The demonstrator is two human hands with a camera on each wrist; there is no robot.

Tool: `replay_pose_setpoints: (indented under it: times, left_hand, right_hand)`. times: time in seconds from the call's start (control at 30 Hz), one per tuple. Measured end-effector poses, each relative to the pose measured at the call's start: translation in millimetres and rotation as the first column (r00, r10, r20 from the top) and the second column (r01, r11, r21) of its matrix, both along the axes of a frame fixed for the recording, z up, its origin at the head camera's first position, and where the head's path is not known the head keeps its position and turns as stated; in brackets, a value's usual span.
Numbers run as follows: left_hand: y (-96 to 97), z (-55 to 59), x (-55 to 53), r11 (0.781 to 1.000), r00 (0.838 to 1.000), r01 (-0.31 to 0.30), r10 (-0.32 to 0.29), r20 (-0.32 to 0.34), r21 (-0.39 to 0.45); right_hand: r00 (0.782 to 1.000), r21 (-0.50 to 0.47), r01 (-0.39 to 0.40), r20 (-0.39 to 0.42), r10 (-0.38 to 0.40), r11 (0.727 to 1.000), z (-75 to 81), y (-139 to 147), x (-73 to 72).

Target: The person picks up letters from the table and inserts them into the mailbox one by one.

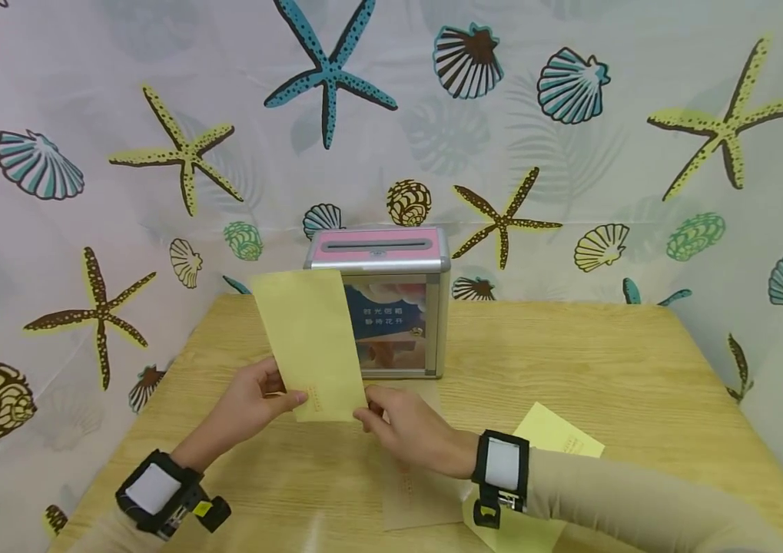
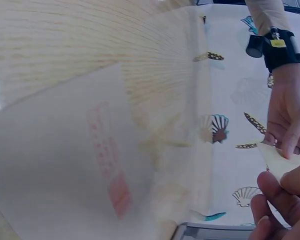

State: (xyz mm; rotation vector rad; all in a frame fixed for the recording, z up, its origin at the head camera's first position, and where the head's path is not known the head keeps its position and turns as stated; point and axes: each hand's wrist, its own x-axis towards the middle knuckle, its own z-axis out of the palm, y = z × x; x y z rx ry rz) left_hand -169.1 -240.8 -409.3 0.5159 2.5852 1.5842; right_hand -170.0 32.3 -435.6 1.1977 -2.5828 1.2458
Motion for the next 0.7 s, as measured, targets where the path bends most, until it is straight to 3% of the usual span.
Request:
replay_pose_setpoints:
  times: [0.23, 0.47, 0.7]
  left_hand:
    - [15.8, 5.6, 1.4, 1.0, 0.999, 0.019, -0.019, -0.027, -0.009]
    - [26.6, 11.3, 0.9, 0.999, 0.994, 0.042, -0.045, -0.104, -0.029]
    - [42.5, 5.7, 0.9, 0.995, 0.994, 0.093, -0.095, -0.058, -0.039]
  right_hand:
    - [0.994, -0.052, 0.045, -0.098, -0.05, 0.998, 24.0, 8.4, -6.9]
    - [0.979, -0.098, 0.045, -0.193, -0.064, 0.994, 58.1, 22.4, -15.9]
    - [0.958, -0.058, -0.004, -0.286, -0.013, 0.998, 102.3, 51.9, -27.7]
